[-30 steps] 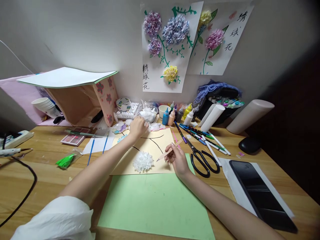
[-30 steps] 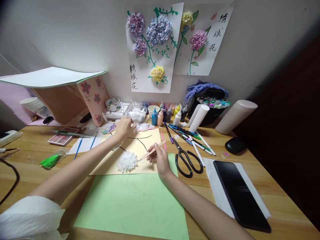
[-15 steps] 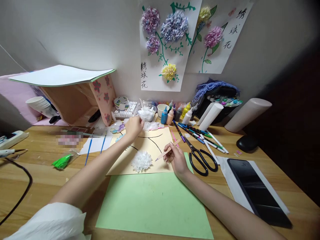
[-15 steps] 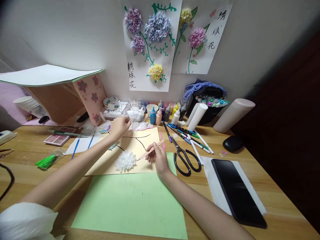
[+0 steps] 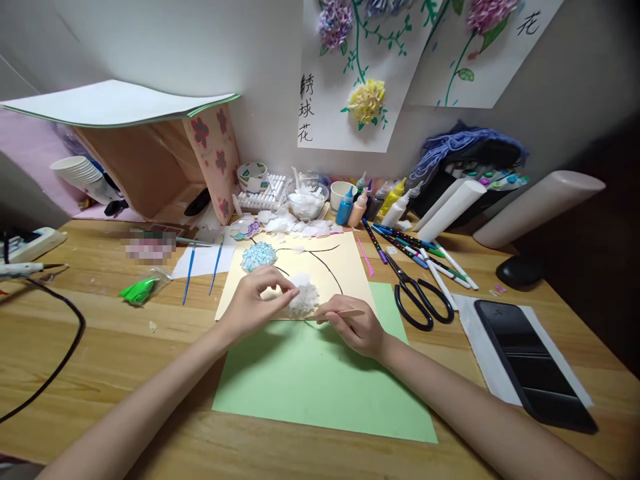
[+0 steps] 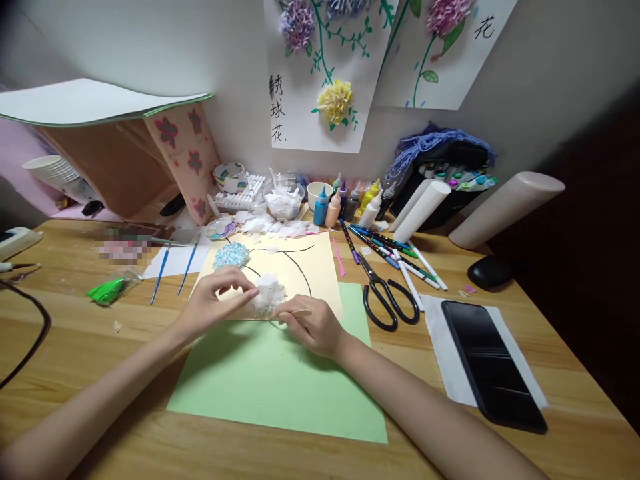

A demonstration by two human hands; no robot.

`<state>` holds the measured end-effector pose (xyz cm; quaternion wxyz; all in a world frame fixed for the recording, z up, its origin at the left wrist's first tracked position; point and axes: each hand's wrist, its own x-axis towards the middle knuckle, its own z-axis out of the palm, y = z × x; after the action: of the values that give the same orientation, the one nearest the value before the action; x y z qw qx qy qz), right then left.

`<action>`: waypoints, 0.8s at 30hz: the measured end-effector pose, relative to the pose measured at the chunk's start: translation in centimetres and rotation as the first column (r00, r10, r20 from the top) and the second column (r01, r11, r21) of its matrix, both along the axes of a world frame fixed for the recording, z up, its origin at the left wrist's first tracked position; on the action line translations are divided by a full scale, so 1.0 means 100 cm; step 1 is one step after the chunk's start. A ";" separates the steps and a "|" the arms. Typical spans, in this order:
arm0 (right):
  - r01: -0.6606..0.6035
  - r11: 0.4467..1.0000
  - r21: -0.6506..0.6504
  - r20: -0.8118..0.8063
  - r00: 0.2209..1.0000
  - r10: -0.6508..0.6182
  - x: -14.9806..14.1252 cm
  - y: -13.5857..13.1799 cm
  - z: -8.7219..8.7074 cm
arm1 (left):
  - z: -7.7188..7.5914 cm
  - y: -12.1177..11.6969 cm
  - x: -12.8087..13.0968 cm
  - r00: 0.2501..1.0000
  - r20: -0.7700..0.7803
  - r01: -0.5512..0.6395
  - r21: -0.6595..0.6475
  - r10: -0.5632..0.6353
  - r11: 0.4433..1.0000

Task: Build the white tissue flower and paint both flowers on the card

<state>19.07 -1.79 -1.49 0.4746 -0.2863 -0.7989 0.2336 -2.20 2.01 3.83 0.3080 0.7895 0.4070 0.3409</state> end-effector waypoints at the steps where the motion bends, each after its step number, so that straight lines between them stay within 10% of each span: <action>1: 0.011 0.999 0.044 0.039 0.999 -0.013 0.000 0.001 0.000 | -0.003 -0.003 -0.002 0.999 -0.012 0.036 -0.020 -0.037 0.999; 14: 0.128 0.988 -0.081 0.025 0.992 -0.127 0.000 0.003 -0.002 | 0.001 -0.013 -0.010 0.893 0.046 0.445 -0.237 -0.447 0.864; 24: 0.103 0.980 -0.173 -0.329 0.931 -0.156 0.007 -0.004 -0.005 | -0.007 -0.013 -0.010 0.862 -0.145 0.443 -0.250 -0.486 0.861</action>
<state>19.77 -2.22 -1.96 0.5968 -0.3290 -0.6638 0.3082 -3.18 0.75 3.13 0.4187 0.8585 0.2664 0.1292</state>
